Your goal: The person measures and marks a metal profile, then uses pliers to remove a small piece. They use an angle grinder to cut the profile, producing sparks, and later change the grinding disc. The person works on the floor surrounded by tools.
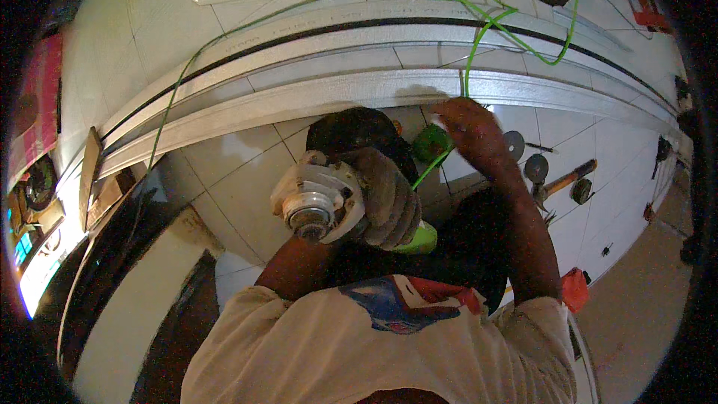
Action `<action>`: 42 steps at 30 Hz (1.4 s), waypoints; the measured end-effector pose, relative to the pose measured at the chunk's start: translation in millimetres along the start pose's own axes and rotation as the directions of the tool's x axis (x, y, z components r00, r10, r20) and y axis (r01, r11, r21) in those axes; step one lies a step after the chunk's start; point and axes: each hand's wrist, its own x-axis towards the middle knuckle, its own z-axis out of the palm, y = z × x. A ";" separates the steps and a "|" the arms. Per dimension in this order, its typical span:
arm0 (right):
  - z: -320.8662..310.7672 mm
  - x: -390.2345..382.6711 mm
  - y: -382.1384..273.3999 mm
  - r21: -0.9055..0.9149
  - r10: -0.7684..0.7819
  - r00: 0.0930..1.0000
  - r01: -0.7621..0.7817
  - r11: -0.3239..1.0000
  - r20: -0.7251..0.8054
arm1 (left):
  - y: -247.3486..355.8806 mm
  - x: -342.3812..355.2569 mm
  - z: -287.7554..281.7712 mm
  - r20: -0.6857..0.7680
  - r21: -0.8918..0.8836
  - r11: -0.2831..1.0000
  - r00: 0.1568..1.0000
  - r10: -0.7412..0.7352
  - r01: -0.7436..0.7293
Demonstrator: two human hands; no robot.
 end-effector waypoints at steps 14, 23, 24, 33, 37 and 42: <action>110.6 18.6 -22.8 -0.244 0.160 0.891 -0.058 0.968 0.425 | 12.1 25.4 -12.7 0.028 -0.052 0.998 0.999 -0.046 0.048; 37.8 -6.6 -44.1 -0.050 0.275 0.959 -0.278 0.959 -0.064 | 6.2 68.9 -3.5 0.219 0.059 0.996 0.973 -0.072 0.060; 23.2 -12.3 -46.1 0.007 0.310 0.934 -0.314 0.949 -0.180 | 4.6 71.6 -2.5 0.222 0.087 0.995 0.973 -0.062 0.043; -37.1 -78.6 -82.4 0.689 0.536 0.817 -0.263 0.676 -0.213 | -1.7 74.7 2.3 0.048 0.311 0.950 0.998 -0.042 0.025; -34.1 -102.7 -107.2 0.594 0.469 0.860 -0.274 0.756 -0.199 | -2.2 75.1 -3.6 0.115 0.223 0.974 0.991 -0.072 0.044; -20.7 -127.2 -134.0 0.338 0.324 0.905 -0.224 0.914 -0.276 | -1.2 76.2 -14.1 0.130 0.261 0.963 0.987 -0.097 0.060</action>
